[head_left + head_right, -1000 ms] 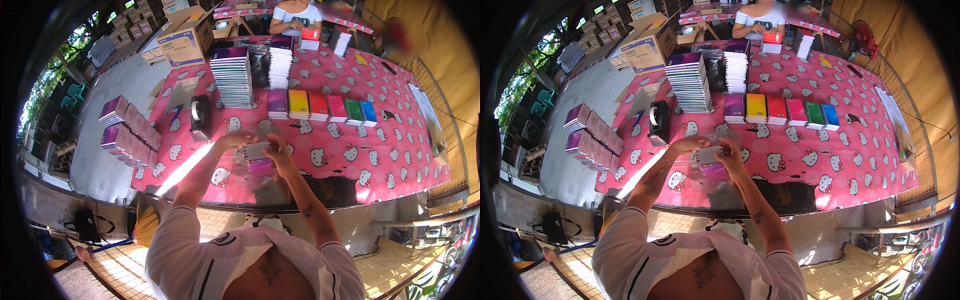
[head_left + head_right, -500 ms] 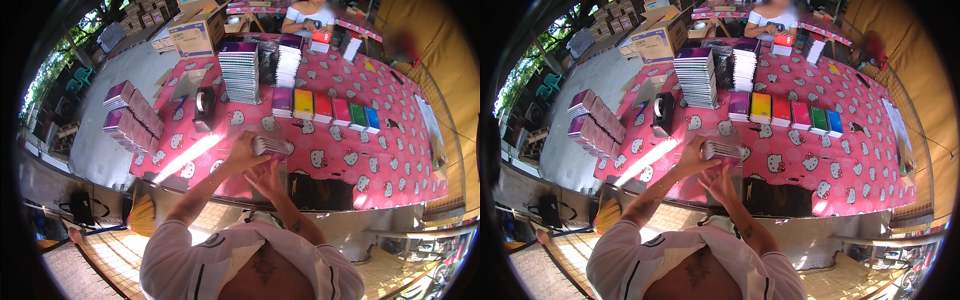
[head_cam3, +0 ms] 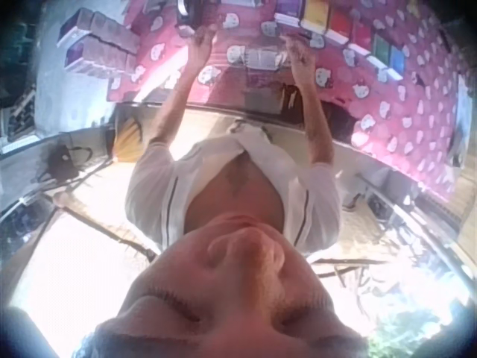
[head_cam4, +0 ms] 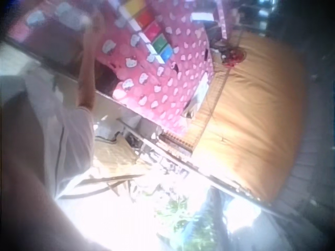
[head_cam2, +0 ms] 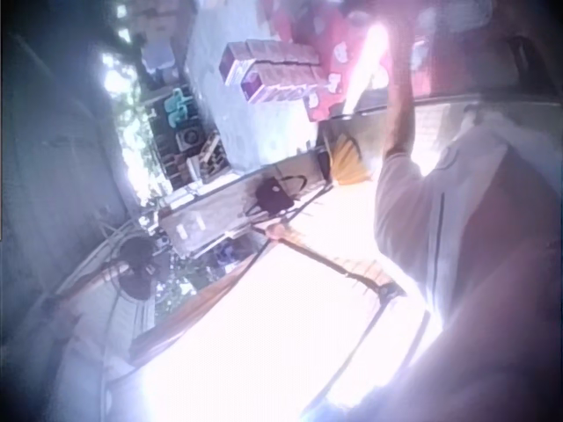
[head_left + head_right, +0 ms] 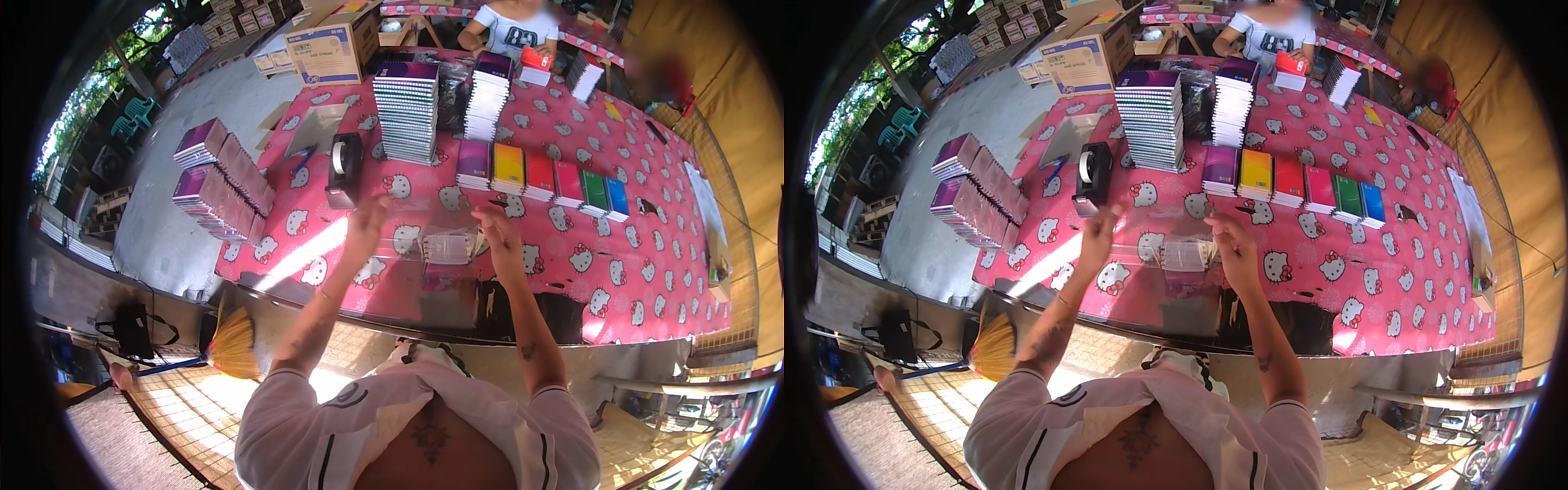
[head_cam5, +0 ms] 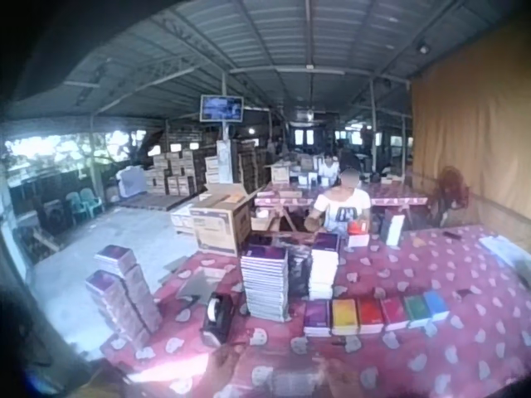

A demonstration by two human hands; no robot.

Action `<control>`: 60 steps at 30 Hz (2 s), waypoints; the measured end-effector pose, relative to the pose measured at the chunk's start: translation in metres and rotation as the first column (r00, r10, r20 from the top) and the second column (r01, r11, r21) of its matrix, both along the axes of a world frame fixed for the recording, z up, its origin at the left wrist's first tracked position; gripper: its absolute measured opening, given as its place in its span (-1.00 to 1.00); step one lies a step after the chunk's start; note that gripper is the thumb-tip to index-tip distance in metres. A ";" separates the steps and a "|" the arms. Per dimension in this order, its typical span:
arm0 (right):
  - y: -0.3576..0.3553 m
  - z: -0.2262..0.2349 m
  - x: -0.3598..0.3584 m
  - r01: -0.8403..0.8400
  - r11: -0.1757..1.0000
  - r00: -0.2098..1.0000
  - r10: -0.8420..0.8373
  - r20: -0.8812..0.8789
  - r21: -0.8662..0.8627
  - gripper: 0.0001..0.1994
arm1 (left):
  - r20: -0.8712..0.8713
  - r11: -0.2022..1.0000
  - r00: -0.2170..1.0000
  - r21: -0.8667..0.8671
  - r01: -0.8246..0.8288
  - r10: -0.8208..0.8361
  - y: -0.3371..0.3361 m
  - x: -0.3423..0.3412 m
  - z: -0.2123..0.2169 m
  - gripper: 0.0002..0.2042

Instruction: The person places colorful notepads into clear plastic bags, uses a tape dispenser to seal the bags, and stacks the finished items on a table.

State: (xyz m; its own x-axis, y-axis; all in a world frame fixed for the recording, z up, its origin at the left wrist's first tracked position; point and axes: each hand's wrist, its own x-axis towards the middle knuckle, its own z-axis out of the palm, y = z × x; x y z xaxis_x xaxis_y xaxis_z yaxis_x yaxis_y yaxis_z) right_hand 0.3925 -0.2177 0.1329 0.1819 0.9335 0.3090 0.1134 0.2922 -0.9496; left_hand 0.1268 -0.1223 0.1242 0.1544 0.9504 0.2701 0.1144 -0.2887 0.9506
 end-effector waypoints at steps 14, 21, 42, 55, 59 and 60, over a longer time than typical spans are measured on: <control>-0.015 0.038 -0.089 0.048 0.982 0.470 -0.182 0.864 0.181 -0.78 | 0.324 0.807 0.866 -0.573 -0.141 0.381 0.097 -0.120 -0.100 -0.95; -0.020 0.044 -0.094 0.105 0.983 0.395 -0.181 0.901 0.151 -0.71 | -0.590 0.977 0.805 0.201 0.076 0.059 0.069 -0.116 -0.038 -0.88; -0.024 -0.046 -0.027 -0.100 0.949 0.979 0.040 -0.199 -0.300 -0.74 | -0.525 0.622 0.709 0.373 0.689 -0.471 0.013 0.040 0.026 -0.87; -0.002 -0.031 -0.021 -0.138 0.964 0.986 0.113 -0.120 -0.229 -0.26 | 0.060 0.848 0.859 -0.138 0.512 -0.509 0.003 0.063 -0.020 -0.41; 0.033 -0.055 0.001 -0.511 0.797 0.838 0.380 -0.393 -0.320 -0.30 | -0.038 0.667 0.703 -0.353 0.655 -0.710 0.032 0.029 -0.047 -0.41; 0.034 -0.056 0.002 -0.496 0.808 0.850 0.378 -0.366 -0.318 -0.31 | -0.002 0.661 0.707 -0.356 0.661 -0.707 0.025 0.028 -0.048 -0.41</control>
